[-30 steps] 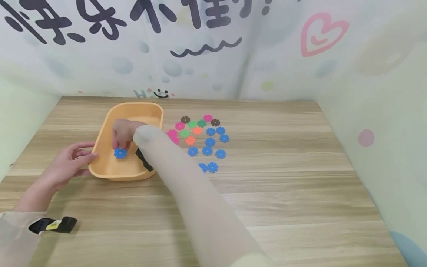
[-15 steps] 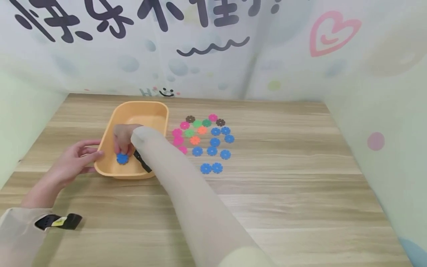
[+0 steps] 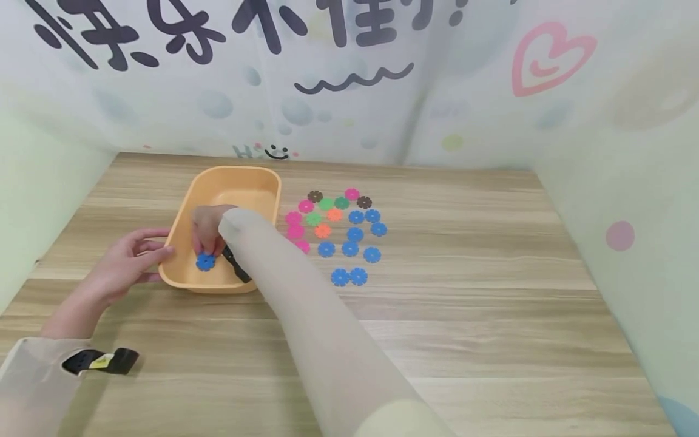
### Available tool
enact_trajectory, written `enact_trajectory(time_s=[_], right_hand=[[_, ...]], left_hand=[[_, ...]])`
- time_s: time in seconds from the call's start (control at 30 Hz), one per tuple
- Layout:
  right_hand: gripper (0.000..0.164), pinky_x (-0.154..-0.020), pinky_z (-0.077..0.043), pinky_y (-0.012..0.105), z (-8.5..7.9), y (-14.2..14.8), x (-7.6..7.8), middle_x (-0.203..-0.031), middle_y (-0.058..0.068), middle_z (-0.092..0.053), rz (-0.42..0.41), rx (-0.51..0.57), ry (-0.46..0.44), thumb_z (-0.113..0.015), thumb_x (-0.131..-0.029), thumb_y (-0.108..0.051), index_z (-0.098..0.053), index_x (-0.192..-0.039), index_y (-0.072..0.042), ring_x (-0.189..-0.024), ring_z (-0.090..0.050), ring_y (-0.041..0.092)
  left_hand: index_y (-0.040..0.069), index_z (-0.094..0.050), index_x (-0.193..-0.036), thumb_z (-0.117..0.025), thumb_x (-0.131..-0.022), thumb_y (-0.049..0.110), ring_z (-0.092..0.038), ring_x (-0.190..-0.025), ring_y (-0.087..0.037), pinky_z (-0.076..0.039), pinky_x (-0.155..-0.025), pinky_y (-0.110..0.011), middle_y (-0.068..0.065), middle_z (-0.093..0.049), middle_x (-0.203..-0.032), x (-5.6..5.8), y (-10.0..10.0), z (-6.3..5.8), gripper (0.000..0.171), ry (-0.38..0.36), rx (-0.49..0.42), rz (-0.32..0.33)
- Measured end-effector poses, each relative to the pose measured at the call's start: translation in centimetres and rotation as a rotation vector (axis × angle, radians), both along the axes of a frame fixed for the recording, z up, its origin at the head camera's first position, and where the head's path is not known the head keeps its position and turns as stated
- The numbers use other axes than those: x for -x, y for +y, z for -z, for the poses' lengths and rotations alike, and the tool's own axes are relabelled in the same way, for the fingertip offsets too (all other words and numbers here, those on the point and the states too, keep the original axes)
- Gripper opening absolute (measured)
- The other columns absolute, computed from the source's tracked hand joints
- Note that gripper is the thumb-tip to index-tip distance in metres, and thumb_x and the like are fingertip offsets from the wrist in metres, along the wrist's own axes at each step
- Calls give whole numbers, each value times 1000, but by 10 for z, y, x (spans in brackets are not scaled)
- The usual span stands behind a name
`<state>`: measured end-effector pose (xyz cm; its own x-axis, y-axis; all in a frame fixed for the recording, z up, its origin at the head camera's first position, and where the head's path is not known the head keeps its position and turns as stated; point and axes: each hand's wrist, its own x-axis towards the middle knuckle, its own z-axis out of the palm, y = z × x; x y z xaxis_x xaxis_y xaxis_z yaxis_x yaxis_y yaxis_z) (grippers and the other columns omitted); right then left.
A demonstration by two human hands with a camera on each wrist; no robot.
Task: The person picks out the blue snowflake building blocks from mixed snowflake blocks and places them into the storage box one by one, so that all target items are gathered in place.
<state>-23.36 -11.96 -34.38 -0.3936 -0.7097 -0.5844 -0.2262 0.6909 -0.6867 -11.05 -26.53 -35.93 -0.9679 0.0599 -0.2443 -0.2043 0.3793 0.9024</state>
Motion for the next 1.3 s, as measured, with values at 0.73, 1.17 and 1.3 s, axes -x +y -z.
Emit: enact_trajectory(time_s=[0.73,1.17,1.3], right_hand=[[31,-75,-47,17,-54,36,17,-112,5,-61,-189,138,404,-64,-83,-5,-64,-114,-4,-89,-58,12],[33,-78,-47,17,-86,107,5,-110,1,-60,-175,184,495,-64,-87,-11,-61,-119,-7,-93,-55,10],[32,-78,-47,17,-84,132,-5,-105,1,-61,-169,173,495,-62,-88,-10,-60,-119,-7,-90,-56,10]], left_hand=[[-7,-23,-138,-49,-96,23,-58,-78,-5,-56,-68,-30,-30,-39,-121,0,4,0,57,-23,29,8],[-8,-22,-138,-49,-96,21,-59,-77,-4,-56,-68,-31,-30,-38,-121,0,2,0,57,-15,16,11],[-8,-22,-138,-49,-96,21,-59,-77,-5,-56,-68,-31,-30,-39,-121,1,2,0,58,-18,15,15]])
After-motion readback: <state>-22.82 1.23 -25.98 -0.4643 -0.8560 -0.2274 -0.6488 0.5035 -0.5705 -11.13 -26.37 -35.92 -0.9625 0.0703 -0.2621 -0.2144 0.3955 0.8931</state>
